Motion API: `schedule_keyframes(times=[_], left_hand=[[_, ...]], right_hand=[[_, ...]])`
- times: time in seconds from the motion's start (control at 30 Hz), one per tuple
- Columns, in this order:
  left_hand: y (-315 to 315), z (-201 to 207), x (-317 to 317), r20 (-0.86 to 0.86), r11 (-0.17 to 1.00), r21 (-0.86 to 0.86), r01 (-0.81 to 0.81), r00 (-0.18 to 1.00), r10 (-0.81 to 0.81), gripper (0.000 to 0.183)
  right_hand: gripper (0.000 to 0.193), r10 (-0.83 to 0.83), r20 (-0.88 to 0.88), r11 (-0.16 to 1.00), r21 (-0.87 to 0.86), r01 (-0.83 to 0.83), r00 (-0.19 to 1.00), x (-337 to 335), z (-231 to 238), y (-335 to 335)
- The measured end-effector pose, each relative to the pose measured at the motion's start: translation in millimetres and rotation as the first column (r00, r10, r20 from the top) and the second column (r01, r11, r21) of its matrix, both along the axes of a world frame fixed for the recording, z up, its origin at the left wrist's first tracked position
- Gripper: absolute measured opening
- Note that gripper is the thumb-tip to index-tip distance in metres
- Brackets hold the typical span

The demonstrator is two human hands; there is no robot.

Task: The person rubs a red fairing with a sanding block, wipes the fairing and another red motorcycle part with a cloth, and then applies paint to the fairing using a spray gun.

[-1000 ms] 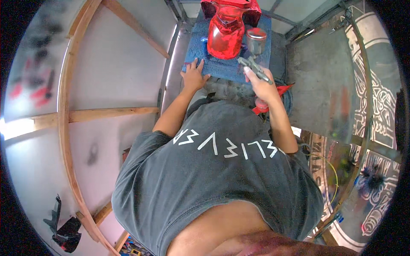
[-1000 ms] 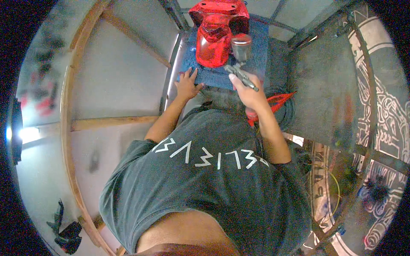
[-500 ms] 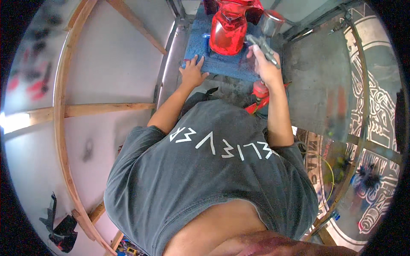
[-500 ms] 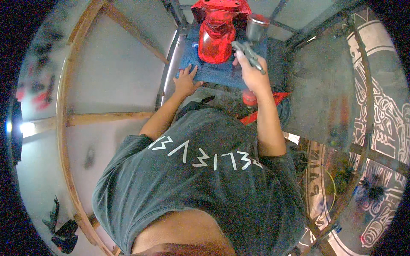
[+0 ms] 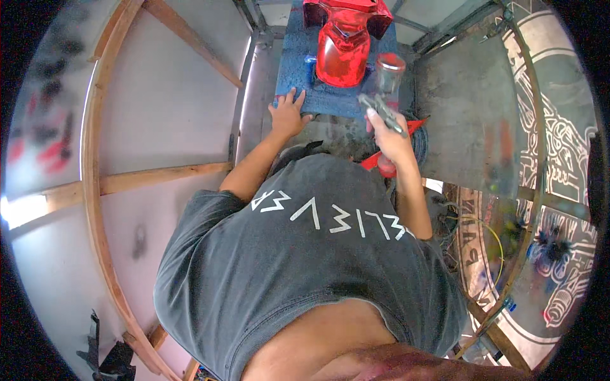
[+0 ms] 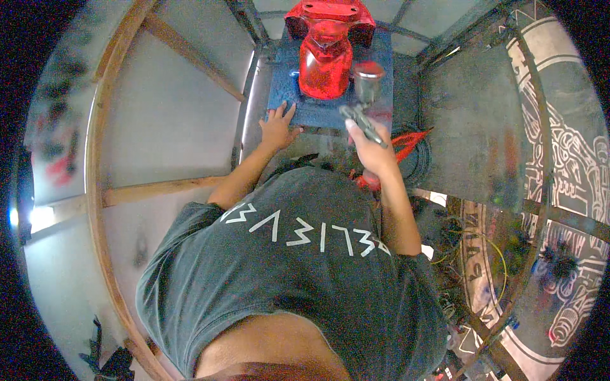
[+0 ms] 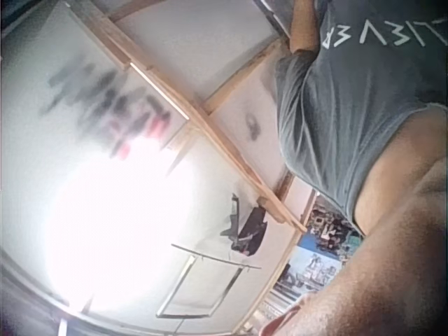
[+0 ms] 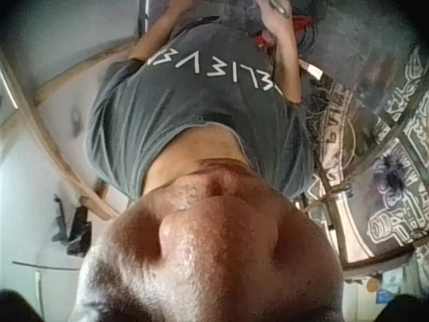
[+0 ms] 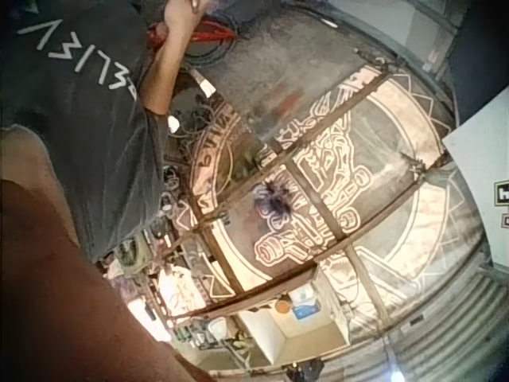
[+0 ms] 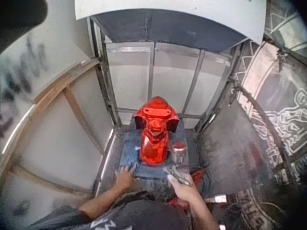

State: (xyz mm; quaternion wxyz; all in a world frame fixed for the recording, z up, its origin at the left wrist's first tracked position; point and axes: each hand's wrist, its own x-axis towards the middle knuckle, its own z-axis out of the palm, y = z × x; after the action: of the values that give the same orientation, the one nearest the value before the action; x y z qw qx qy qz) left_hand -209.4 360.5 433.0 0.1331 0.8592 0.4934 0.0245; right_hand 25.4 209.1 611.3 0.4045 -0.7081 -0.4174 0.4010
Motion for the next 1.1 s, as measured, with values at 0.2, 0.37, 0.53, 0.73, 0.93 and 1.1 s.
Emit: schedule_keyframes(times=[0.2,0.37,0.53,0.73,0.93,1.1], left_hand=[[9.4,-2.7,-9.1,-0.017,0.999,0.011,0.05,0.999,-0.05,0.089],[14.9,-3.9,-16.1,-0.015,0.994,0.01,0.108,0.994,-0.108,0.089],[21.6,-1.3,-19.1,-0.022,0.99,-0.007,0.142,0.99,-0.142,0.089],[28.3,2.5,-24.2,-0.011,0.988,-0.012,0.151,0.988,-0.151,0.087],[39.7,1.2,-31.9,0.017,0.985,0.005,0.17,0.985,-0.17,0.086],[49.6,-1.4,-34.2,0.028,0.981,-0.022,0.192,0.981,-0.191,0.087]], right_hand=[[0.026,-0.053,-0.122,0.993,0.098,0.065,0.991,-15.6,-8.3,-11.3],[0.027,-0.185,-0.137,0.965,0.163,0.207,0.973,-30.8,20.1,18.0],[0.026,-0.236,-0.025,0.934,0.27,0.234,0.971,-37.5,33.4,51.0],[0.025,-0.24,-0.016,0.957,0.162,0.239,0.971,-48.6,27.1,52.1],[0.03,-0.234,0.014,0.971,0.06,0.232,0.972,-65.7,4.5,28.1],[0.023,-0.202,0.012,0.978,0.053,0.201,0.979,-68.2,-6.1,19.6]])
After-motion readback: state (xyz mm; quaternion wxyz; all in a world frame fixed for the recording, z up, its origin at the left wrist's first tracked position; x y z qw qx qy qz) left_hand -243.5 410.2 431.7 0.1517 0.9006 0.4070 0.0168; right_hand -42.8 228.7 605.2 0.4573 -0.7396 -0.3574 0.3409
